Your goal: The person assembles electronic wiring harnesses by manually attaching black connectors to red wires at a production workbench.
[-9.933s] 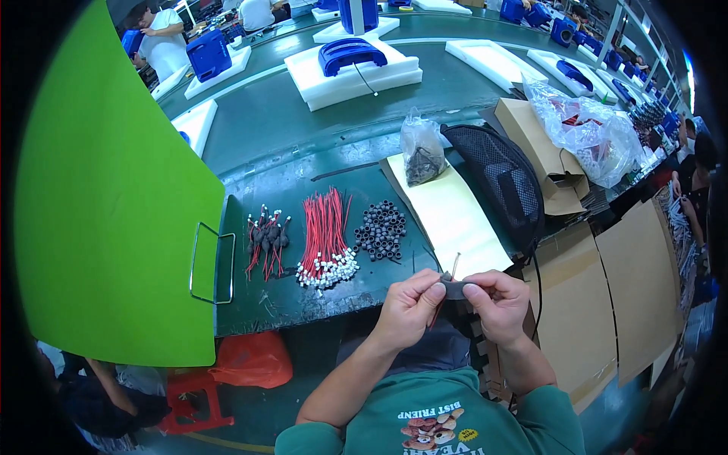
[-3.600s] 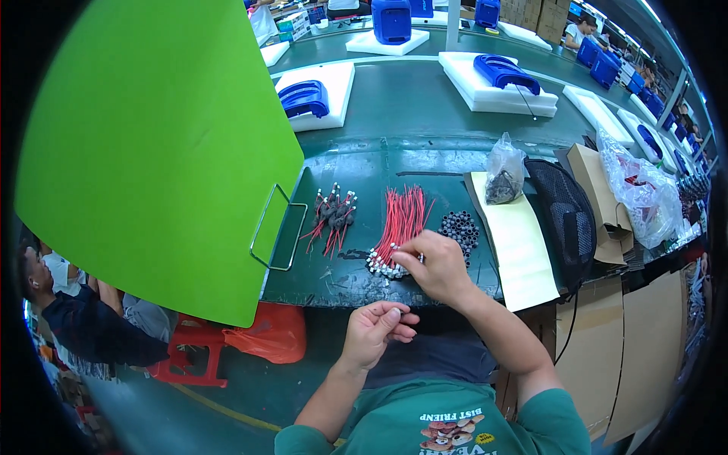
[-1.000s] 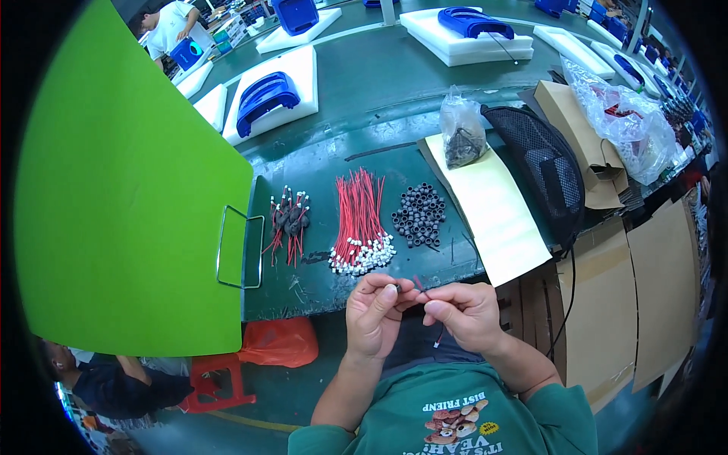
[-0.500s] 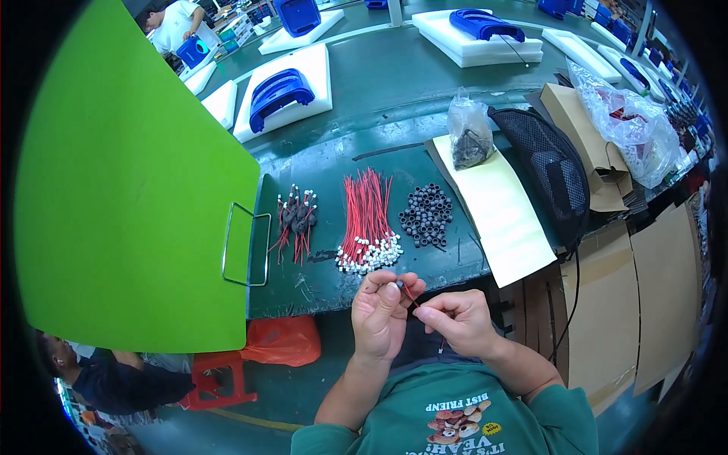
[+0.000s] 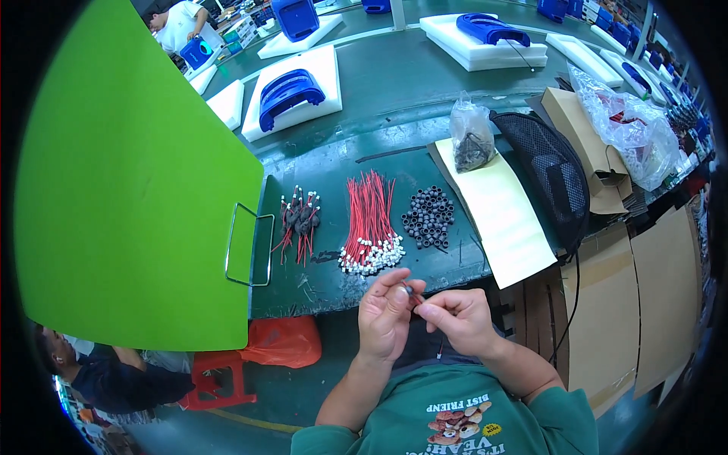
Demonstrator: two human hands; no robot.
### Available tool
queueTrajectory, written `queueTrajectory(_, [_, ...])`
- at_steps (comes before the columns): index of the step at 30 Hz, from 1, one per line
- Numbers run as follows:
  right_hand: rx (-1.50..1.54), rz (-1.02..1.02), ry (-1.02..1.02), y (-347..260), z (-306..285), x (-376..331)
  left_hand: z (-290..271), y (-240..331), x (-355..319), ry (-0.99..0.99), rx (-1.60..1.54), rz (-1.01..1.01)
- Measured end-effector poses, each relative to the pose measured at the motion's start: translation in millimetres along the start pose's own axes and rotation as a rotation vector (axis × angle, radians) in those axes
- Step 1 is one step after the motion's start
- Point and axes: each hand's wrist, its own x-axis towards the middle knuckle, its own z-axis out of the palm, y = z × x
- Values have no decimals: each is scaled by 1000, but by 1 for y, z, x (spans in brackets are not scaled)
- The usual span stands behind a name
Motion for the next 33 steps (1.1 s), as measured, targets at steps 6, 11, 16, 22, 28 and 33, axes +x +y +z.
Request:
queueTrajectory(6, [216,9,-44,0,1,1,-9,9,3,-3,69,70])
queueTrajectory(11, [61,138,-180,1,-13,-1,-5,17,3,-83,221,-111])
queueTrajectory(16, [221,-148,-94,-5,-15,6,2,28,3,-171,447,-321])
queueTrajectory(22, [331,-6,81,1,-23,8,-2,20,-2,-162,400,-472])
queueTrajectory(28, [525,-32,166,-1,-23,14,-10,10,-6,-170,143,-370])
queueTrajectory(33, [478,-155,42,-3,-31,13,-5,12,-6,-97,83,-383])
